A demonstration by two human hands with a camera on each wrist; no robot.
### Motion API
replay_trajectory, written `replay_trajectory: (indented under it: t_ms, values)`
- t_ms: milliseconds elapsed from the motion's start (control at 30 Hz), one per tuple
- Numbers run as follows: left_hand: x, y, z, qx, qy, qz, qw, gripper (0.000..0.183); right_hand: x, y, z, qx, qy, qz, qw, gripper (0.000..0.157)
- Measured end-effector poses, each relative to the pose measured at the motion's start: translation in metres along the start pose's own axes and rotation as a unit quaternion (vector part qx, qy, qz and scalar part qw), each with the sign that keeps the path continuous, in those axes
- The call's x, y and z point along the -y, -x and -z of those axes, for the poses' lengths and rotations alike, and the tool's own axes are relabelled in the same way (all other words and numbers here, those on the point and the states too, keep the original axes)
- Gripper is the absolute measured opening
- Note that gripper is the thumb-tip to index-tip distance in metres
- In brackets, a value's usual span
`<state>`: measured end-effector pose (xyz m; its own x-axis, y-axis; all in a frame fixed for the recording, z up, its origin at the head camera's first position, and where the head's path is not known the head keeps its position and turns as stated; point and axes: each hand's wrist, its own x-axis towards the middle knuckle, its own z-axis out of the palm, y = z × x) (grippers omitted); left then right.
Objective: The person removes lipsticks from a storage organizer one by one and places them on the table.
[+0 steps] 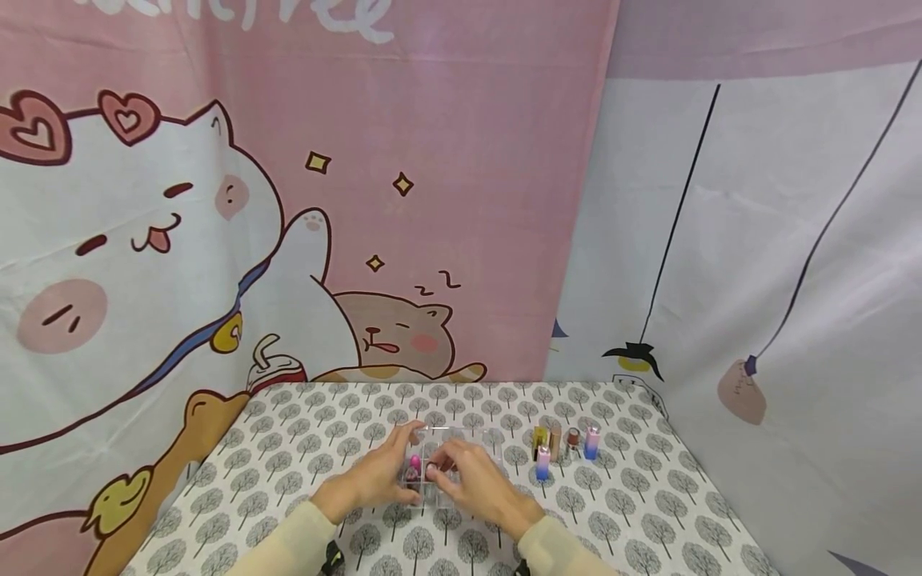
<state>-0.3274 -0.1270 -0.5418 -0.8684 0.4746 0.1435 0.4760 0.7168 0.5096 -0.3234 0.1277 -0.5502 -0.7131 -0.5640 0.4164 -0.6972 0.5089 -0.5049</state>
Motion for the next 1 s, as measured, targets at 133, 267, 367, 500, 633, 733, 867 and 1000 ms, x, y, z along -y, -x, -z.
replay_trajectory:
  t_ms: [133, 267, 367, 500, 633, 733, 867, 1000]
  values:
    - [0.0, 0.0, 0.001, 0.0, 0.0, -0.002, 1.0, 0.135, 0.002, 0.0, 0.002, -0.007, -0.003, 0.005, 1.0, 0.015]
    - [0.0, 0.0, 0.001, 0.002, -0.001, 0.003, 1.0, 0.135, 0.002, 0.0, 0.005, -0.015, -0.004, 0.007, 1.0, 0.015]
    - [0.001, 0.0, 0.001, 0.004, -0.001, 0.003, 1.0, 0.135, 0.003, -0.001, 0.007, -0.023, 0.002, 0.007, 1.0, 0.014]
    - [0.001, 0.0, 0.001, 0.005, 0.0, 0.002, 1.0, 0.135, 0.005, -0.001, 0.011, -0.04, 0.016, 0.017, 0.999, 0.014]
    - [0.0, 0.0, 0.002, 0.005, 0.002, 0.003, 1.0, 0.135, 0.007, -0.001, 0.015, -0.051, 0.012, 0.021, 0.998, 0.016]
    - [-0.002, 0.001, 0.003, 0.006, 0.002, 0.001, 1.0, 0.135, 0.007, -0.001, 0.018, -0.065, 0.01, 0.034, 0.997, 0.018]
    - [-0.004, 0.002, 0.004, 0.004, 0.0, 0.0, 1.0, 0.135, 0.005, 0.0, 0.021, -0.088, 0.021, 0.065, 0.994, 0.02]
    - [-0.004, 0.003, 0.004, 0.004, -0.001, -0.001, 1.0, 0.136, 0.004, 0.003, 0.026, -0.096, 0.026, 0.074, 0.992, 0.023]
